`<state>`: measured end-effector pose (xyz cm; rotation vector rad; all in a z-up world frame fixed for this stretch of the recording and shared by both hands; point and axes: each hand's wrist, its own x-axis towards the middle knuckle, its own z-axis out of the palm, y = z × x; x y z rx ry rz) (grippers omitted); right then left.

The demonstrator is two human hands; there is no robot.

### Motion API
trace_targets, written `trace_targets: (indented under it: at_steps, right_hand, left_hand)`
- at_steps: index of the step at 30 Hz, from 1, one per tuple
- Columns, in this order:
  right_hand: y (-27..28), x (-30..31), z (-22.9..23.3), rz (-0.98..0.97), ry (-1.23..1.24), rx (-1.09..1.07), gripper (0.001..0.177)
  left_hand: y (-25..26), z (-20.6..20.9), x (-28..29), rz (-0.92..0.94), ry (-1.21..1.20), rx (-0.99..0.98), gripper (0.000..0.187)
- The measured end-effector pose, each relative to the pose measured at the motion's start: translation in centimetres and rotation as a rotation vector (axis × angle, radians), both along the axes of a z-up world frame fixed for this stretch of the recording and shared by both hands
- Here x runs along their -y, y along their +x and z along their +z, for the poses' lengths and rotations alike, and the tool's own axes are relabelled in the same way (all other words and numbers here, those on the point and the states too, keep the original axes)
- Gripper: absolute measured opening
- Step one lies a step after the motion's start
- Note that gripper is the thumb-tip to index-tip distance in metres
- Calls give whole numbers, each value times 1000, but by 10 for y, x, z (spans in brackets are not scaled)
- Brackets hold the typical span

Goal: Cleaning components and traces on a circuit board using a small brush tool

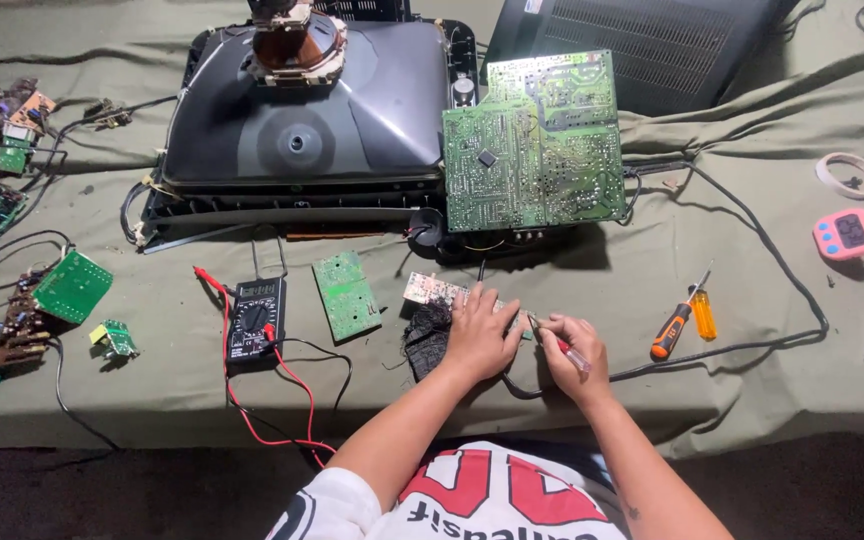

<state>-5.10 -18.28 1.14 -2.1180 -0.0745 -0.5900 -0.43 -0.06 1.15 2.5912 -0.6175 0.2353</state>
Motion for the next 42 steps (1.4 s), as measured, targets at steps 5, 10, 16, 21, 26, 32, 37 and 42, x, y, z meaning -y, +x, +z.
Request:
trace_targets:
  at_steps: [5, 10, 16, 21, 26, 32, 37, 42]
  right_hand:
    - [1, 0, -5, -2, -3, 10, 6]
    - [2, 2, -8, 2, -30, 19, 4]
    - [1, 2, -12, -10, -29, 30, 4]
    - [4, 2, -10, -40, -31, 2, 4]
    - [5, 6, -21, -39, -51, -63, 5]
    - [6, 8, -26, -33, -65, -112, 11]
    - [4, 9, -34, -28, -64, -60, 11]
    - [9, 6, -27, -55, -40, -87, 12]
  left_hand:
    - [0, -1, 0, 0, 12, 8, 46]
    - [1, 2, -1, -4, 10, -8, 46]
    - [-3, 11, -2, -21, 25, -43, 47]
    - [-3, 14, -1, -29, 22, -96, 48]
    - [-5, 30, -1, -38, 45, -144, 51]
    - [-1, 20, -1, -43, 52, -154, 53]
    - [0, 8, 0, -35, 46, -92, 52]
    - [0, 20, -1, -46, 58, -177, 55]
